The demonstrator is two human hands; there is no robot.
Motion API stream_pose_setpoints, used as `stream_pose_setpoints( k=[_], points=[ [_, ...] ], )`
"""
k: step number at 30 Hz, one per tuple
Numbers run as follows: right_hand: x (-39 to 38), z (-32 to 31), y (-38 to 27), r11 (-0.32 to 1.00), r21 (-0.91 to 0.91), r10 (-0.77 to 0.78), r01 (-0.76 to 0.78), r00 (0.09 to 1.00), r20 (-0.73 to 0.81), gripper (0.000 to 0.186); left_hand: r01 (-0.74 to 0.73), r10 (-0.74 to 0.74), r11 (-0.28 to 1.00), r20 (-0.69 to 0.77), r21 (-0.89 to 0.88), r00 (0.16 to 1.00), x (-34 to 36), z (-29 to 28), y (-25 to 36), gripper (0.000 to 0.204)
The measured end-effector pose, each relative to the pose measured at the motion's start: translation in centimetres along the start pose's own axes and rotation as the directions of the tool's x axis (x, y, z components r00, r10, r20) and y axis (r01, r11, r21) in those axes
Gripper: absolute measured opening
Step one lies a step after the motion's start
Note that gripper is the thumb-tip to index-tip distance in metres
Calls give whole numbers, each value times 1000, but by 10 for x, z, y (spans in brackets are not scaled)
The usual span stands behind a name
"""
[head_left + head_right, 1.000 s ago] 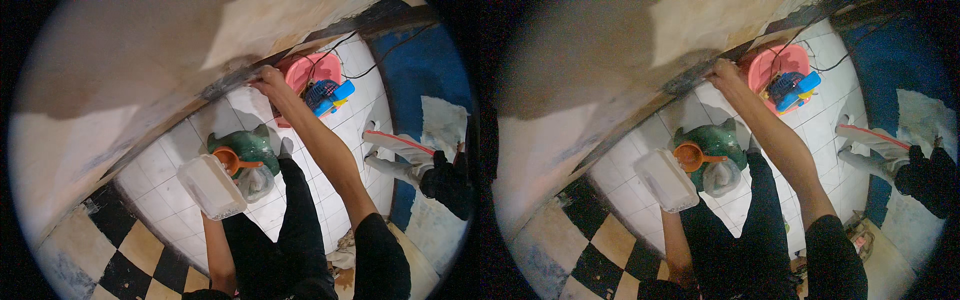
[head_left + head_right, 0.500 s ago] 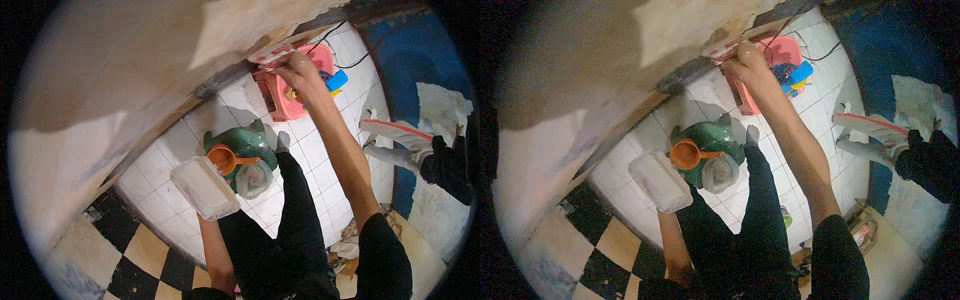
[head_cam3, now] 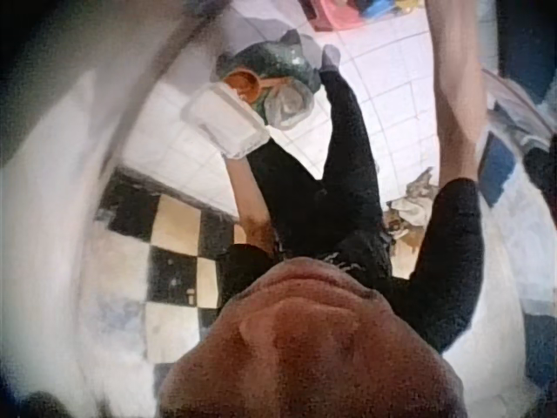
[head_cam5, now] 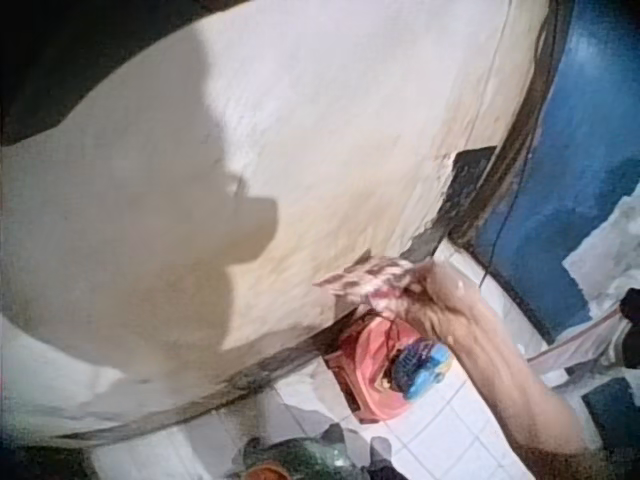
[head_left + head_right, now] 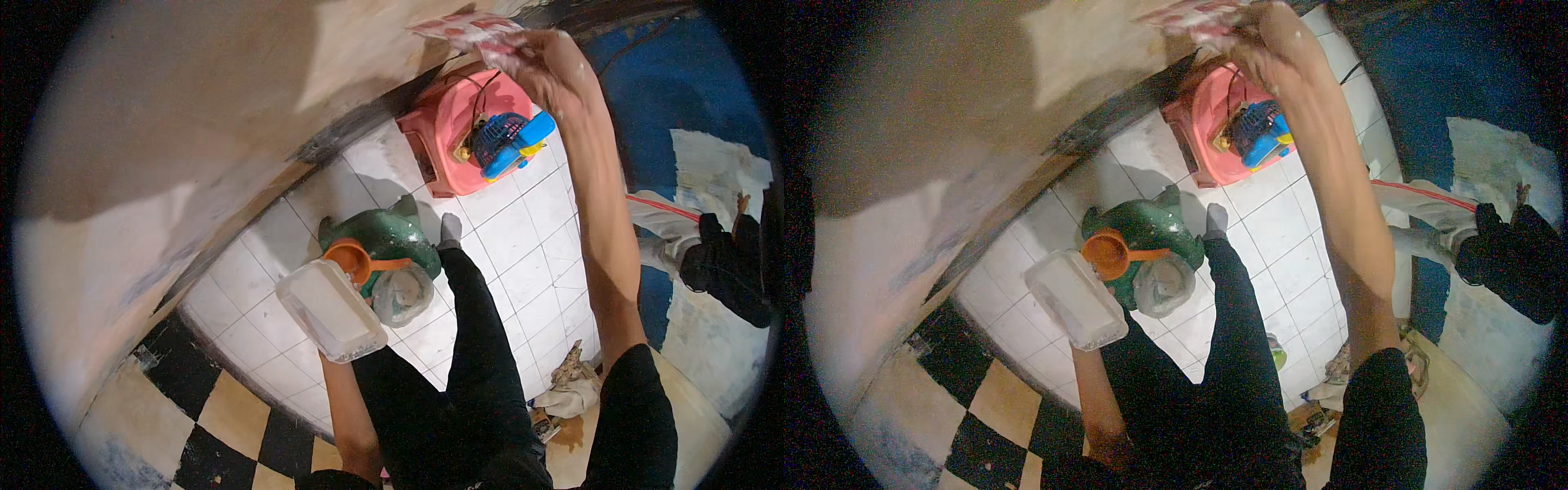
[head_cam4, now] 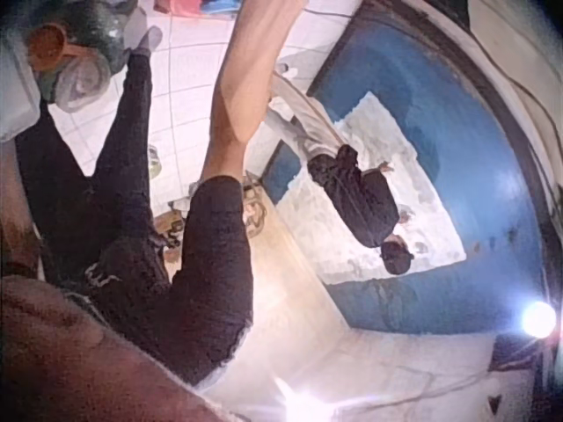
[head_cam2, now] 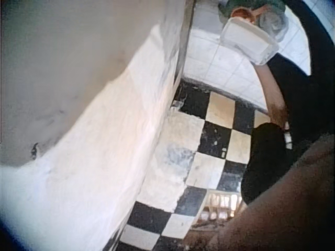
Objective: The person applies wall filler to a wall using a putty knife, taking filler from a plastic container and spreading it over imperfections and gaps in the wall surface.
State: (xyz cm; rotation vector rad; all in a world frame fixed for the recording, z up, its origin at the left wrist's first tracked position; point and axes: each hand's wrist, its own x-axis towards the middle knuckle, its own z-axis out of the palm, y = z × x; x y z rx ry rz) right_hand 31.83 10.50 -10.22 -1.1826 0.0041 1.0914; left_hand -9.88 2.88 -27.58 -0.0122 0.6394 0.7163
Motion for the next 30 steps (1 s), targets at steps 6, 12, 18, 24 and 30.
stream_pose_setpoints(
  k=[6, 12, 18, 24, 30],
  points=[
    [96, -91, 92, 967, -122, 232, -223, 971, 62, 24, 0, 0, 979, 2, 202, 1000, 18, 35, -3, 64],
    [52, -2, 64, 221, -826, -213, 519, 852, 479, 22, -15, 13, 1000, 57, 27, 998, 21, 10, 8, 69],
    [-27, 3, -6, 997, -27, -69, 74, 986, 154, 23, 211, -185, 966, 169, -148, 968, 60, 21, -13, 69],
    [-117, -28, -5, 912, -299, -292, 281, 956, 6, 31, 267, -261, 952, 55, -151, 964, 103, 33, -42, 61],
    [-139, -25, 56, 772, -580, -290, 261, 956, 46, 24, 313, -308, 949, 88, -46, 947, 137, 58, -81, 60]
  ],
)
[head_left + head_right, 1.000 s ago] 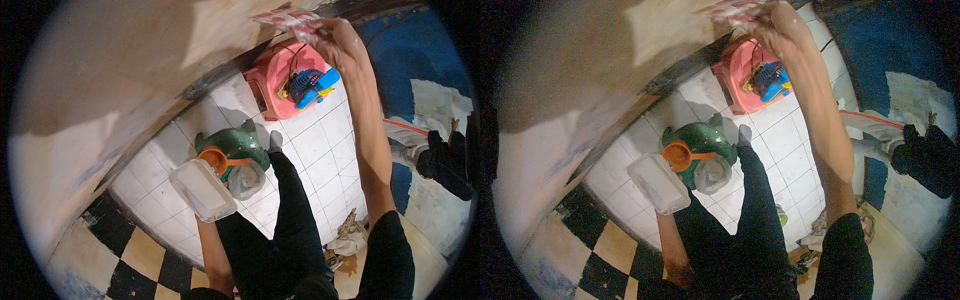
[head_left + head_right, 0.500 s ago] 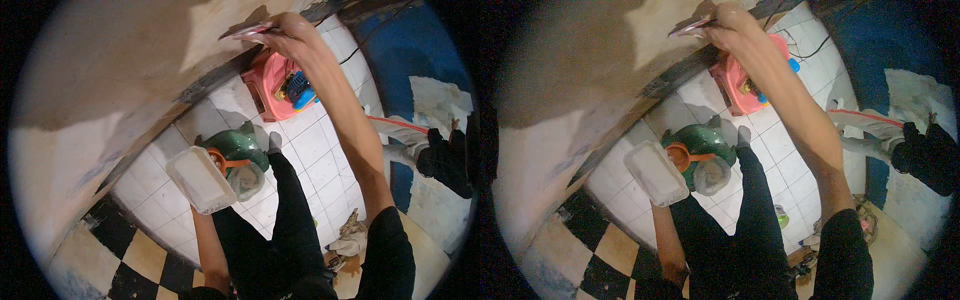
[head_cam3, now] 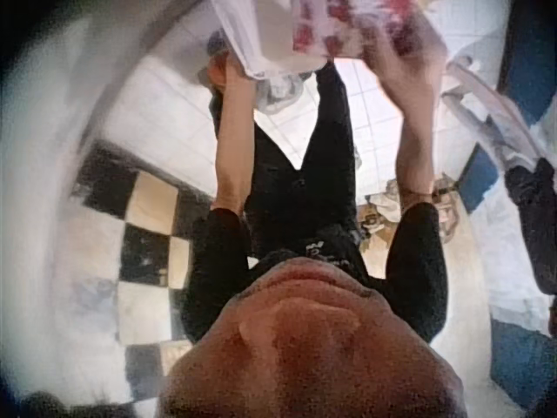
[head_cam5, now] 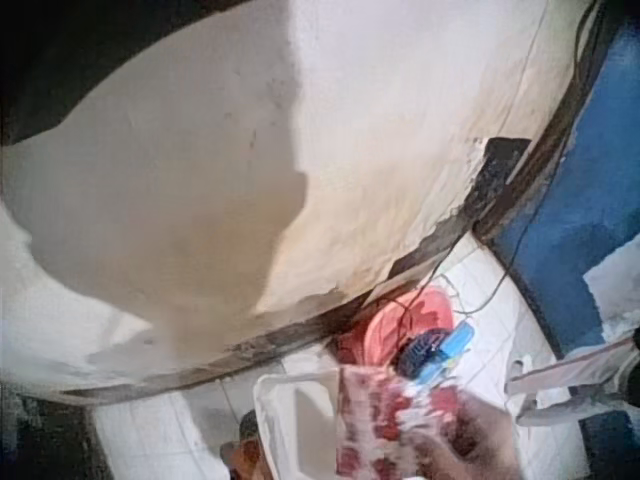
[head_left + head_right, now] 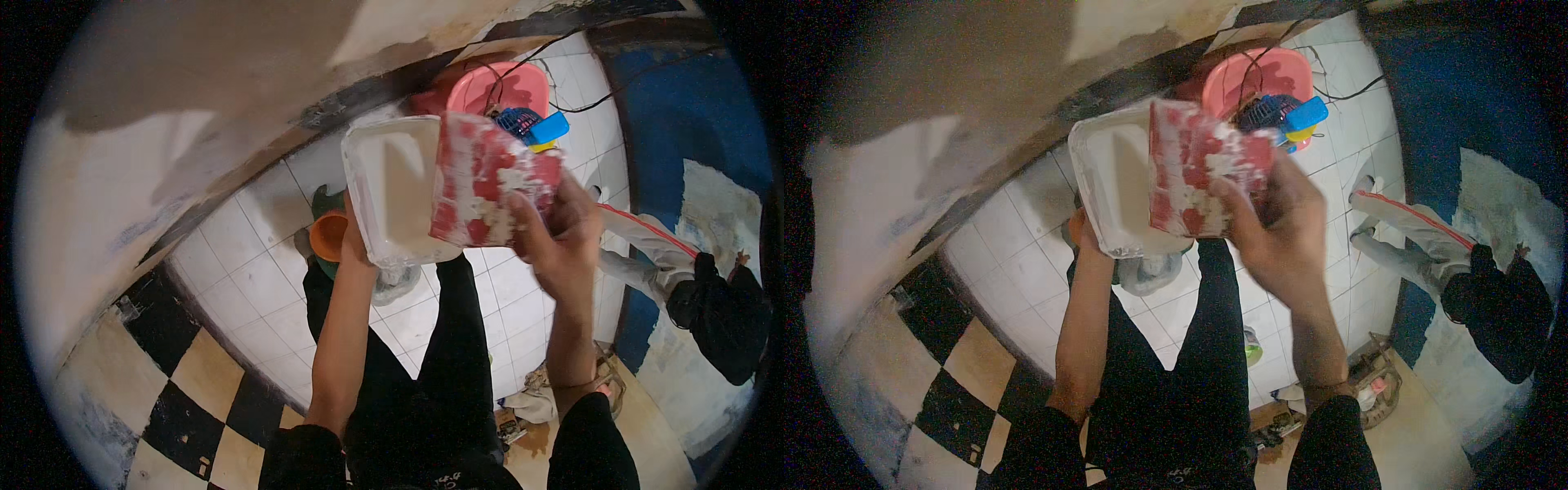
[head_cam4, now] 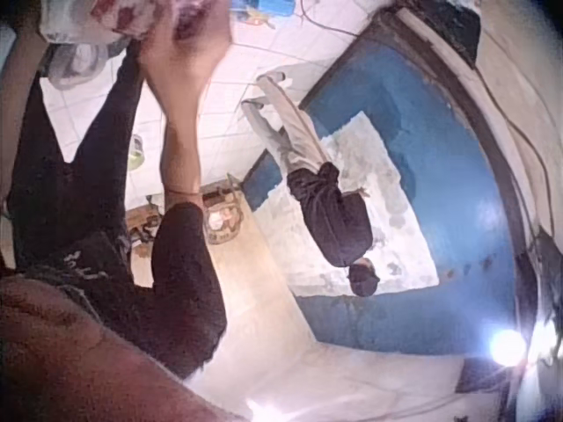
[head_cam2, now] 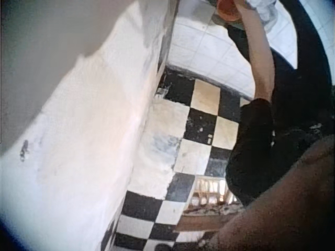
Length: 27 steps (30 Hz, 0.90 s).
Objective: The person applies wall filler to a wall using a putty knife, taking filler from a plastic container and spreading it over imperfections and gaps in the wall surface.
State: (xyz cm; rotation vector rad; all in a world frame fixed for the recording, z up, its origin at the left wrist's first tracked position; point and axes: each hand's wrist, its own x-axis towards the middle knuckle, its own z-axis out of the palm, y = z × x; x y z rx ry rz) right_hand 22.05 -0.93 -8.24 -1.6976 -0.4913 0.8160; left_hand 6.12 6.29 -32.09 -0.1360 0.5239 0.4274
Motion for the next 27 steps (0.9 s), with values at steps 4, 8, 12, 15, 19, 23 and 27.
stream_pose_setpoints(
  k=[4, 8, 12, 15, 19, 23, 27],
  points=[
    [5, -7, 29, 821, -566, -31, 74, 996, 86, 18, 16, -16, 999, -1, 49, 1000, 11, 10, -15, 59],
    [1, 2, 26, 728, -670, -115, 146, 989, 91, 12, 22, -24, 995, 23, 98, 999, 17, 23, -31, 59],
    [4, 0, 43, 737, -665, -72, 117, 993, 95, 11, 8, -20, 989, 78, 148, 997, 21, 45, -41, 59],
    [12, -8, 61, 821, -565, -41, 81, 996, 83, 13, -18, -4, 985, 125, 171, 992, 24, 61, -45, 60],
    [17, -22, 95, 934, -357, -7, 21, 999, 42, 16, 12, -29, 988, 114, 152, 993, 36, 69, -45, 59],
    [24, -24, 77, 969, -79, 236, -232, 971, 42, 16, 31, -38, 994, 57, 107, 998, 44, 68, -40, 58],
    [35, -34, 67, 918, 28, 392, -396, 914, 101, 17, 40, -41, 997, 13, 63, 999, 51, 72, -33, 57]
  ],
)
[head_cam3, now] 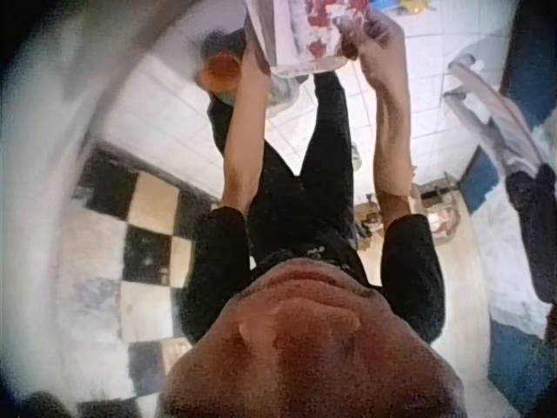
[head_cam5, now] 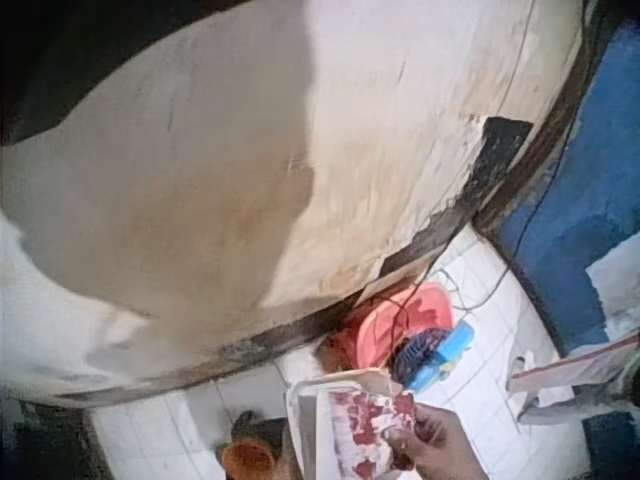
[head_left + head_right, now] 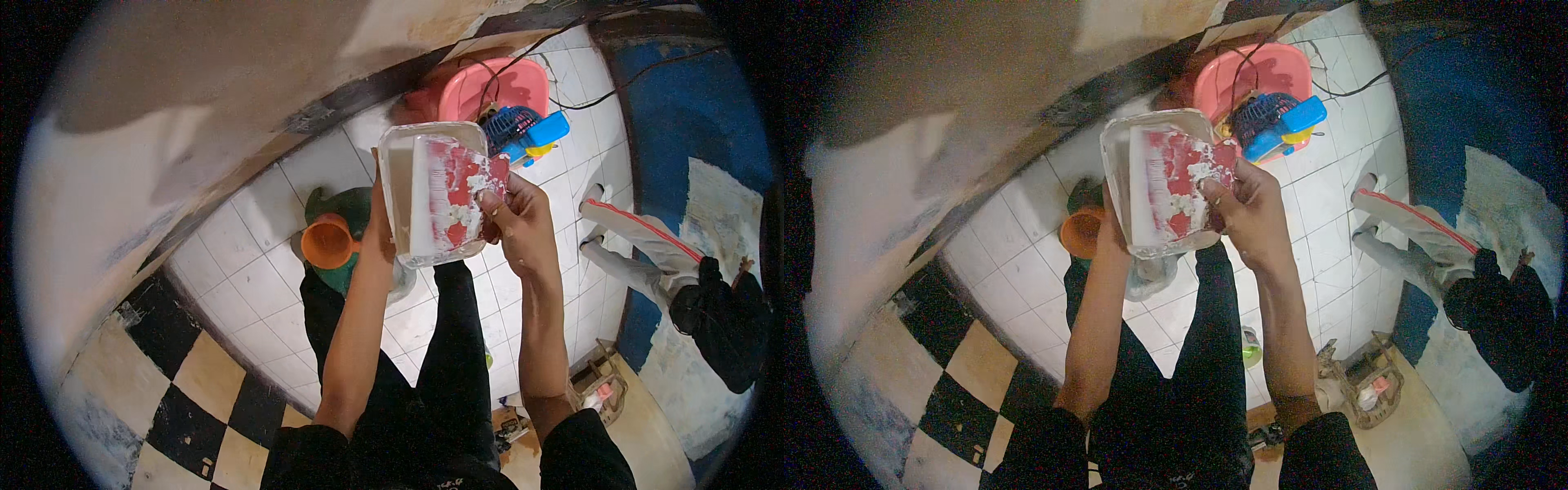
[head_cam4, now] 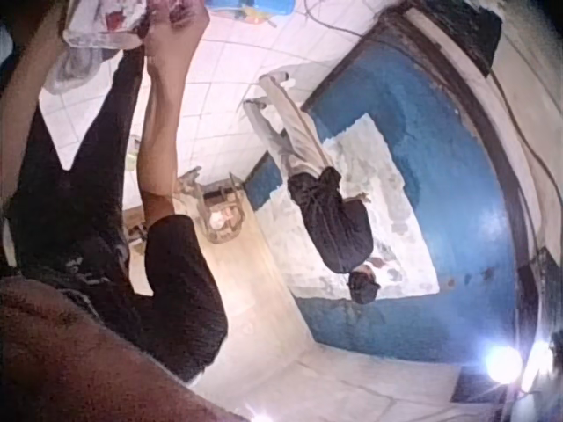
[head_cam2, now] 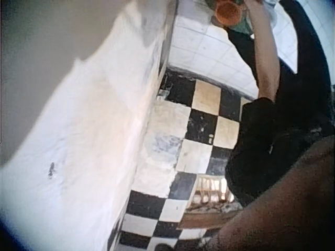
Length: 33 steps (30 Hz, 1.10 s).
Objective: The person applies wall filler to a wall using a putty knife, taking filler from a plastic container and spreading it over imperfections and gaps in the wall surface.
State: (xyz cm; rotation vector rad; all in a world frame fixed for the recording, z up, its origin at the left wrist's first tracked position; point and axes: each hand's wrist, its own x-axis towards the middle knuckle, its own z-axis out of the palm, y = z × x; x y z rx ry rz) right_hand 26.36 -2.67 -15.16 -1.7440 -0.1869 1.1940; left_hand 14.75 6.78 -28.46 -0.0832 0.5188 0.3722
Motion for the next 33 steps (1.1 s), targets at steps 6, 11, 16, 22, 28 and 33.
stream_pose_setpoints(
  k=[6, 11, 16, 22, 28, 33],
  points=[
    [23, -5, -1, 940, 341, -26, 5, 998, 58, 22, 51, -47, 989, 33, -141, 998, 8, -26, 15, 51],
    [61, 4, -14, 777, 625, -22, 75, 995, -92, 23, -65, 58, 996, -107, -57, 993, -20, -95, 33, 55],
    [185, -7, 14, 697, 698, -216, 165, 976, -15, 15, -198, 185, 979, -194, -50, 963, -57, -153, 42, 61],
    [231, -7, -71, 828, 506, -277, 240, 961, -3, 16, -170, 180, 983, -163, 76, 970, -90, -91, 30, 64],
    [144, -4, -99, 745, 644, -211, 177, 977, -24, 20, -139, 132, 983, -65, -119, 989, -112, -120, 26, 58],
    [220, 6, -27, 826, 562, 33, 44, 992, -125, 33, -162, 146, 981, -139, -111, 979, -120, -101, 34, 55]
  ],
)
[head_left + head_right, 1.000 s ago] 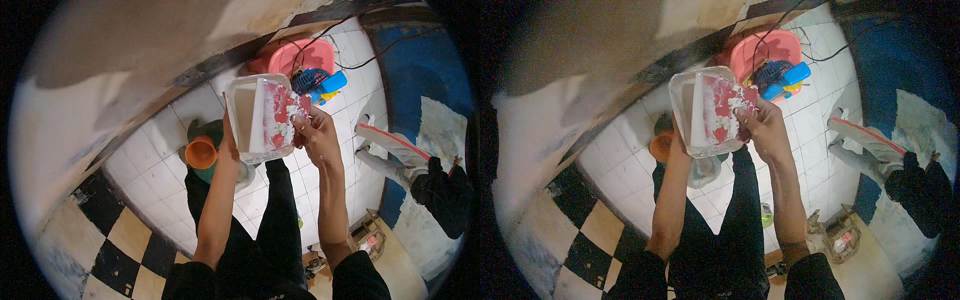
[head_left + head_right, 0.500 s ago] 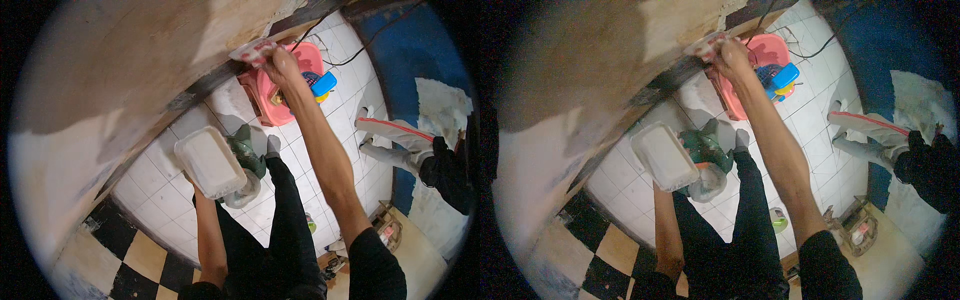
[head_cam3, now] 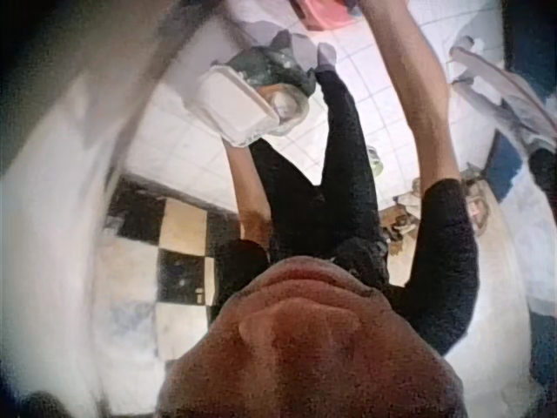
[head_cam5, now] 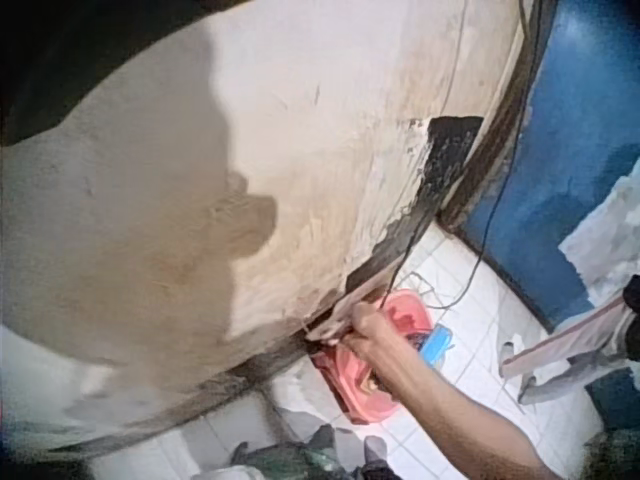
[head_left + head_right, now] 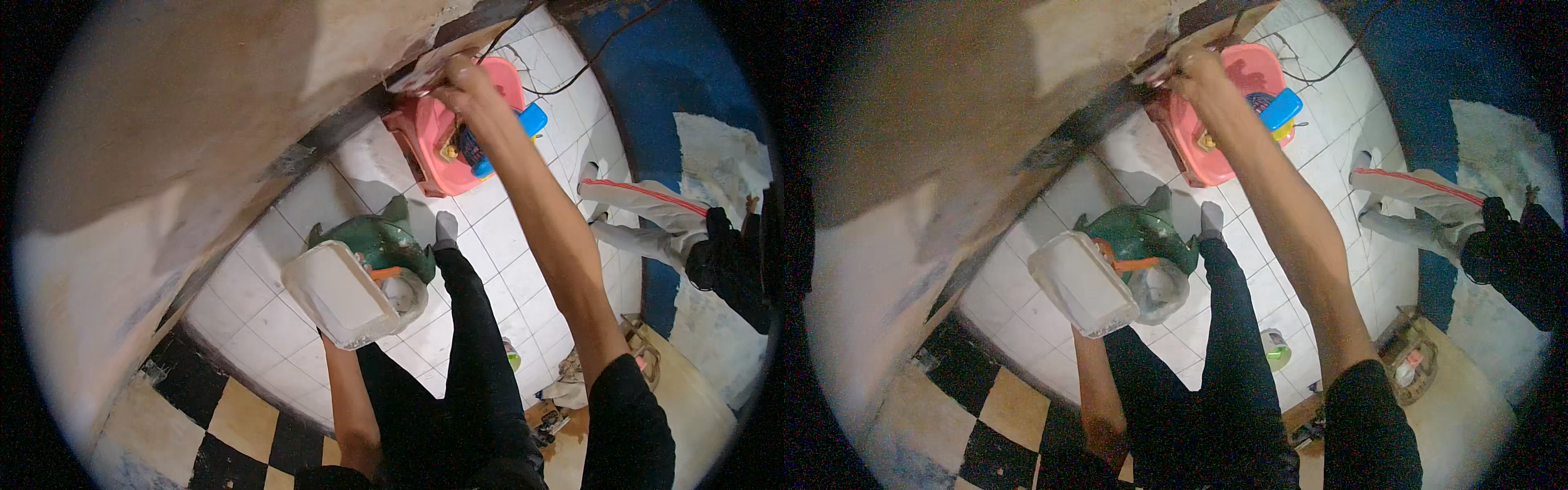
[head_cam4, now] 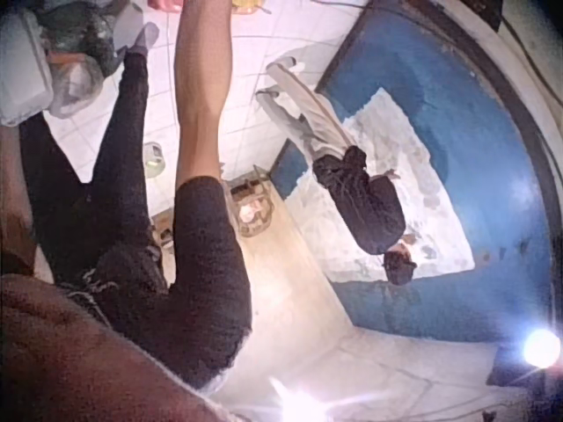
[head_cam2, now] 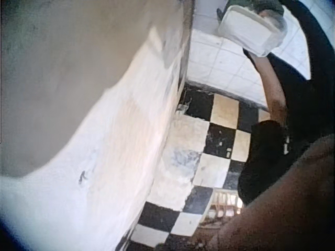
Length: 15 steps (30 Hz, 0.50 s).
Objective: The person applies wall filler to a wall using a putty knife, taking filler from a plastic container and spreading it over imperfections and gaps in the wall surface.
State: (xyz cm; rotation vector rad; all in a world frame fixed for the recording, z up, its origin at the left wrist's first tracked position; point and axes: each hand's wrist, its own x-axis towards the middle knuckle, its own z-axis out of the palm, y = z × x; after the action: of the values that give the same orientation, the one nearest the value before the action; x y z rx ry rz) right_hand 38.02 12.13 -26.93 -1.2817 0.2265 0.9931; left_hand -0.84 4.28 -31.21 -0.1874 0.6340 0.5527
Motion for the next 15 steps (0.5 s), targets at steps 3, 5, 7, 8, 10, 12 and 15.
stream_pose_setpoints(
  k=[3, 5, 7, 8, 10, 12, 15],
  points=[
    [72, -19, 34, 958, 286, 11, -31, 997, 70, 32, 7, -7, 1000, -23, 8, 1000, 11, -7, 3, 54],
    [83, -18, 30, 952, 305, 52, -38, 998, -37, 29, 47, -40, 997, 106, -68, 994, 10, 31, -2, 52],
    [49, -22, 13, 610, -536, -426, 583, 812, 398, 21, -33, 31, 999, 81, 16, 996, 3, 37, 5, 51],
    [19, -17, -8, 67, -629, -389, 775, 601, 698, 18, -71, 66, 996, 77, 55, 995, 0, 37, 8, 50],
    [-72, 20, -47, 193, -613, -342, 766, 638, 690, 15, -49, 50, 999, 88, -10, 995, -4, -14, 18, 50],
    [-89, 21, -72, 910, -231, -247, 345, 896, 369, 15, -2, 10, 998, 116, -64, 993, 0, -17, 7, 51],
    [-81, 15, -44, 998, 29, -51, 46, 980, 193, 18, -44, 49, 997, 85, -56, 995, -6, 10, -1, 52]
  ],
)
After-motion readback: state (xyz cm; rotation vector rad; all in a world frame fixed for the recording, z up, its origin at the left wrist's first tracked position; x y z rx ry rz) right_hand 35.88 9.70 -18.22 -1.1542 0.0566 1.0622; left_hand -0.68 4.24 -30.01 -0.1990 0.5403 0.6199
